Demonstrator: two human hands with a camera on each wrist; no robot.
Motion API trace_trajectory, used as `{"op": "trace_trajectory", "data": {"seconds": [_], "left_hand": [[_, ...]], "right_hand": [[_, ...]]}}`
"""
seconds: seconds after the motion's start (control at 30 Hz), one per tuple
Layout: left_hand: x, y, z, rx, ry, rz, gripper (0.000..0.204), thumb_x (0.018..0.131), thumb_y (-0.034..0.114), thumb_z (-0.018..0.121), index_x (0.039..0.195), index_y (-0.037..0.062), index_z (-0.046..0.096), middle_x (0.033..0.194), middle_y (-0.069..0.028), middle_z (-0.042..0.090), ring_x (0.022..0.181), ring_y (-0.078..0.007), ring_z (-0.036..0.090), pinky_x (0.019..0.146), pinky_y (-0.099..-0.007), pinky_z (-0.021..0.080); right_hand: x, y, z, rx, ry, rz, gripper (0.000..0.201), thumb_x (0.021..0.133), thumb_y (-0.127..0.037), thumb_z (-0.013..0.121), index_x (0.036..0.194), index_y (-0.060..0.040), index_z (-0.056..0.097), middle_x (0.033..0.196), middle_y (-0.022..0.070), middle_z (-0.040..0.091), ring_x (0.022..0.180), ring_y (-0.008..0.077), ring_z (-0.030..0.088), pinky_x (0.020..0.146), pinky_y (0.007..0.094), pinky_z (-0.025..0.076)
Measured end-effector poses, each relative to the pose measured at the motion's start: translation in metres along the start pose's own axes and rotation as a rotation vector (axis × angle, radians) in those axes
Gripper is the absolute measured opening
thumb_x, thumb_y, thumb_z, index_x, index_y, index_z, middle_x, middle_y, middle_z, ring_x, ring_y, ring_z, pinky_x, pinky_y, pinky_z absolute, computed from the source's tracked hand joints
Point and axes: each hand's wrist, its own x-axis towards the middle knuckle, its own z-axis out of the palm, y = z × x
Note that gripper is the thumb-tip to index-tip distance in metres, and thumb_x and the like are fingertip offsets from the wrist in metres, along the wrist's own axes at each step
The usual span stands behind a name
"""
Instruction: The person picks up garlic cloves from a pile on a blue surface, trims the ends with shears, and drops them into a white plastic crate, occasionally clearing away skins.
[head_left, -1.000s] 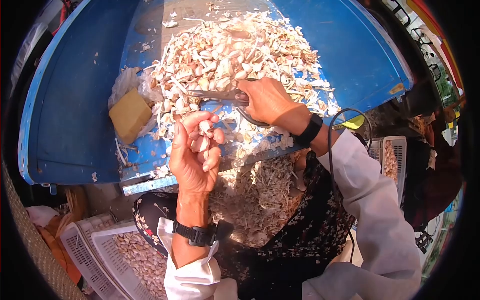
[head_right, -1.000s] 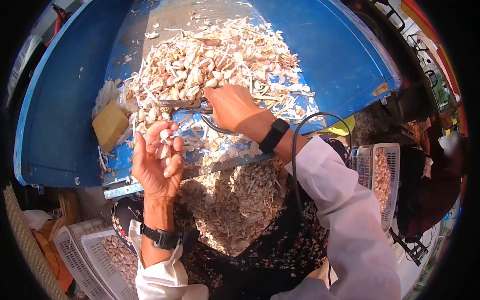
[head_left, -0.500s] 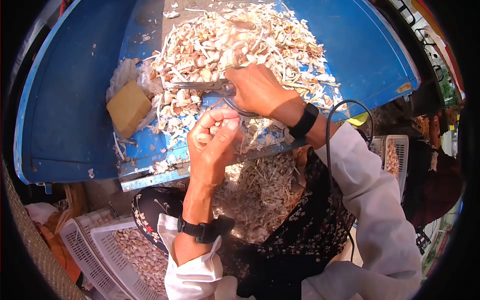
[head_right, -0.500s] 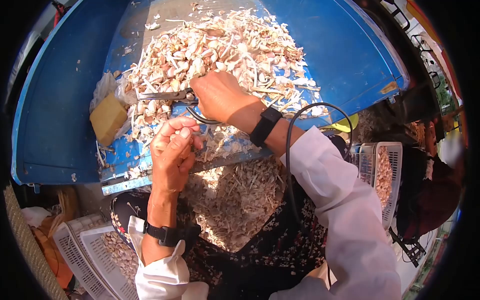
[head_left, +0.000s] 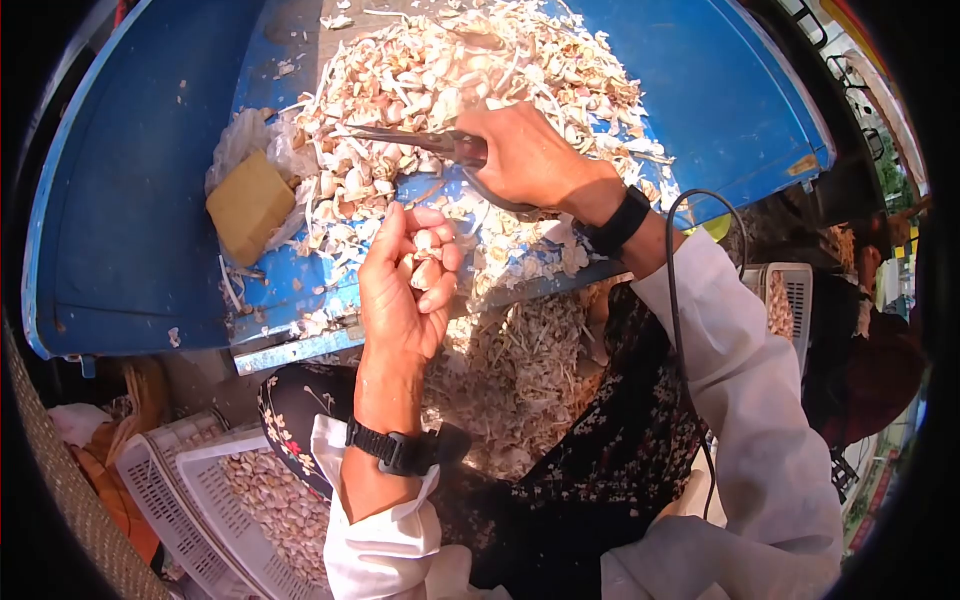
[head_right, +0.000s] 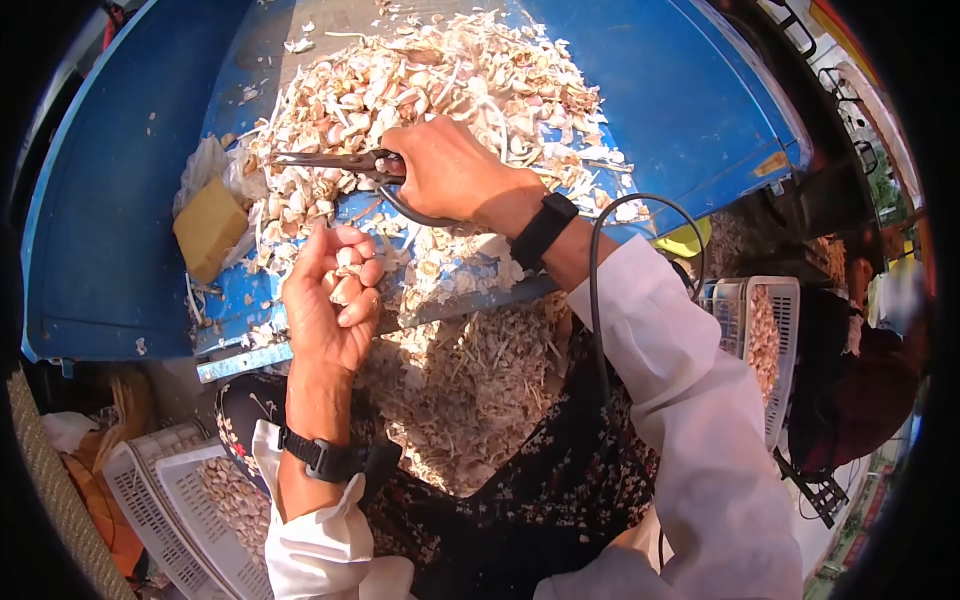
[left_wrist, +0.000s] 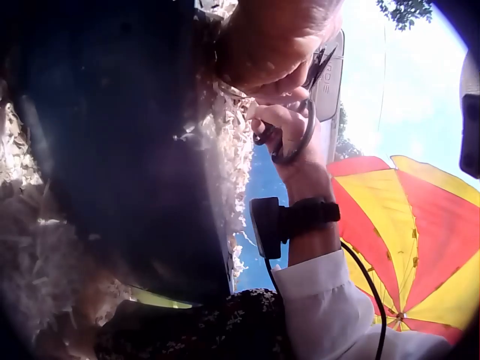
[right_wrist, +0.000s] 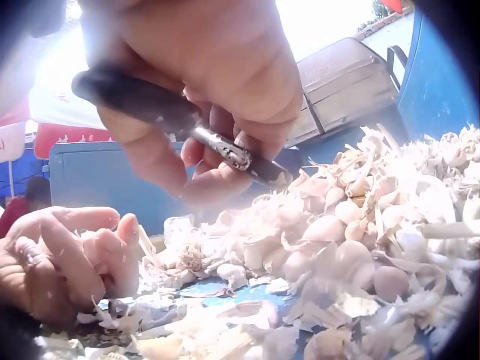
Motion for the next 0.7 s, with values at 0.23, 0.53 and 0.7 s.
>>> {"op": "trace_trajectory", "data": {"seconds": [0.23, 0.53, 0.7], "left_hand": [[0.006, -0.008, 0.010, 0.045, 0.078, -0.003, 0.043, 0.099, 0.038, 0.036, 0.107, -0.0009, 0.054, 0.087, -0.0116, 0.062, 0.061, -0.0153, 0.059, 0.033, -0.0158, 0.029], [0.005, -0.008, 0.000, -0.110, -0.031, -0.048, 0.027, 0.098, 0.028, 0.047, 0.087, 0.0033, 0.052, 0.082, -0.0074, 0.053, 0.059, -0.0105, 0.050, 0.032, -0.0148, 0.029], [0.002, -0.017, 0.010, 0.035, -0.033, -0.045, 0.024, 0.096, 0.026, 0.052, 0.093, 0.0023, 0.054, 0.080, -0.0041, 0.053, 0.051, -0.0069, 0.044, 0.033, -0.0155, 0.027]], "right_hand": [[-0.008, -0.033, -0.038, 0.437, -0.093, 0.102, 0.021, 0.070, -0.019, 0.068, 0.079, 0.0002, 0.063, 0.067, 0.0202, 0.060, 0.060, 0.0331, 0.059, 0.056, 0.0393, 0.045], [-0.039, 0.028, -0.015, -0.151, -0.134, 0.172, 0.015, 0.070, -0.013, 0.063, 0.071, -0.0001, 0.055, 0.063, 0.0199, 0.056, 0.062, 0.0406, 0.053, 0.058, 0.0417, 0.044], [-0.039, 0.016, -0.047, 0.137, -0.079, 0.268, 0.020, 0.065, -0.012, 0.068, 0.072, 0.0015, 0.055, 0.061, 0.0116, 0.056, 0.054, 0.0222, 0.053, 0.053, 0.0348, 0.041]]}}
